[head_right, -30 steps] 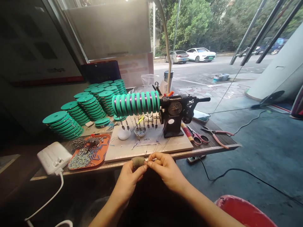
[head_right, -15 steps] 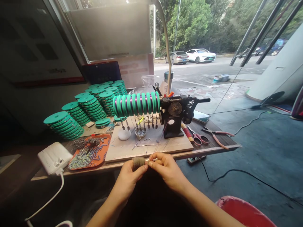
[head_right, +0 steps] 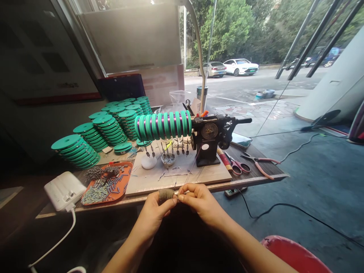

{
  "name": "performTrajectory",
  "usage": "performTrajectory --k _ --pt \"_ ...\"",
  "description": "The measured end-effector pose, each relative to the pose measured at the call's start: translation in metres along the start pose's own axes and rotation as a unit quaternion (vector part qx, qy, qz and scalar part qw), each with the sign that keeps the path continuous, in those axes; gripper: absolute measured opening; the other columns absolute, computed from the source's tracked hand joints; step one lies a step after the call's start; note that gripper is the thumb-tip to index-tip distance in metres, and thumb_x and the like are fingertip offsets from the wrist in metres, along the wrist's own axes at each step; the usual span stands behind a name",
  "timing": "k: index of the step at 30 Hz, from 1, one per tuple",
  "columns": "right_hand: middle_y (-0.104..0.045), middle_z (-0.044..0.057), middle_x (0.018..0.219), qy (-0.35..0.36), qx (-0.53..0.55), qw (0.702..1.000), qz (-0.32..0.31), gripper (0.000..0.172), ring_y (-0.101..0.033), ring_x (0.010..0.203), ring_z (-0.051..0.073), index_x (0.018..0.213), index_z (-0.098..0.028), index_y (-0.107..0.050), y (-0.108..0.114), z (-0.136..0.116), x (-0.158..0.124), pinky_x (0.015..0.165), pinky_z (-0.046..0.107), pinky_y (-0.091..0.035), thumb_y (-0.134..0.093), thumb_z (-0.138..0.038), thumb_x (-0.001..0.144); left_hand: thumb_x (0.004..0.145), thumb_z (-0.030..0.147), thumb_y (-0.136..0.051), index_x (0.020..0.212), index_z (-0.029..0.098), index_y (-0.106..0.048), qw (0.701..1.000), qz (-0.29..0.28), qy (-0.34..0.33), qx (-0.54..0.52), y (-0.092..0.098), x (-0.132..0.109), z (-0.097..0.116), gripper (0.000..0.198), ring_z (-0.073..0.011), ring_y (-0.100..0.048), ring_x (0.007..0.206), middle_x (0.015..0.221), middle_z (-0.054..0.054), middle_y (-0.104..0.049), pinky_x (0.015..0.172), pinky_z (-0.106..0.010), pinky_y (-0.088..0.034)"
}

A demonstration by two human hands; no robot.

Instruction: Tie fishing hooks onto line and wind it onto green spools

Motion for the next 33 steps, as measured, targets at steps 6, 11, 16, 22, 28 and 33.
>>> performTrajectory --k 6,11,16,22,28,33 --pt "-0.028 -0.011 0.044 0.006 -0.004 1.0 -0.003 0.033 -0.019 0.042 0.004 0.072 -0.015 -0.05 0.0 -0.001 -0.001 0.042 0.022 -0.009 -0.063 -0.046 0.068 0.06 0.032 -0.069 0.062 0.014 -0.06 0.998 -0.032 0.036 -0.035 -0.004 -0.001 -0.002 0.021 -0.0083 -0.038 0.052 0.055 0.004 -0.049 0.051 -0.021 -0.028" --pt "-0.028 -0.011 0.044 0.014 -0.013 1.0 -0.007 0.034 -0.019 0.042 0.004 0.072 -0.015 -0.051 -0.001 0.001 0.0 0.042 0.022 -0.01 -0.063 -0.047 0.069 0.057 0.032 -0.072 0.065 0.014 -0.06 0.996 -0.024 0.068 -0.061 -0.003 -0.003 -0.009 0.023 -0.0088 -0.039 0.055 0.059 0.003 -0.052 0.054 -0.022 -0.029" --pt "-0.032 -0.009 0.048 0.026 -0.027 0.999 -0.02 0.034 -0.024 0.045 0.005 0.077 -0.016 -0.053 0.007 0.001 -0.001 0.044 0.021 -0.015 -0.062 -0.047 0.071 0.059 0.028 -0.071 0.068 0.014 -0.061 0.989 -0.042 0.106 -0.099 -0.006 -0.004 -0.015 0.019 -0.0091 -0.042 0.06 0.063 0.003 -0.053 0.057 -0.022 -0.03" --pt "-0.048 -0.004 0.061 0.055 -0.043 0.997 -0.023 0.029 -0.04 0.059 0.008 0.068 -0.013 -0.055 0.017 -0.004 -0.001 0.056 0.021 -0.03 -0.064 -0.041 0.071 0.061 0.018 -0.069 0.061 0.012 -0.058 0.97 -0.095 0.134 -0.181 -0.017 -0.005 -0.012 0.012 -0.0044 -0.034 0.051 0.055 0.006 -0.044 0.048 -0.017 -0.025" --pt "-0.049 -0.004 0.06 0.064 -0.047 0.995 -0.054 0.029 -0.045 0.056 0.008 0.068 -0.015 -0.054 0.001 -0.007 0.02 0.056 0.021 -0.035 -0.063 -0.042 0.07 0.058 0.01 -0.07 0.067 0.01 -0.06 0.935 -0.116 0.189 -0.275 -0.025 -0.008 -0.019 0.013 -0.0022 -0.036 0.047 0.058 0.004 -0.047 0.041 -0.013 -0.023" --pt "-0.049 -0.004 0.052 0.046 -0.095 0.989 -0.103 0.026 -0.045 0.049 0.009 0.065 -0.014 -0.055 -0.009 -0.005 0.032 0.049 0.021 -0.035 -0.06 -0.039 0.069 0.059 0.008 -0.069 0.071 0.011 -0.062 0.916 -0.097 0.223 -0.32 -0.024 -0.008 -0.028 0.014 -0.0029 -0.042 0.05 0.064 0.001 -0.052 0.04 -0.012 -0.025"
Point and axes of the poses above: each hand's wrist, its own x-axis towards the middle knuckle, its own y-axis out of the back of the hand, z = x × y, the point moved 7 cm from there along x, towards the middle knuckle
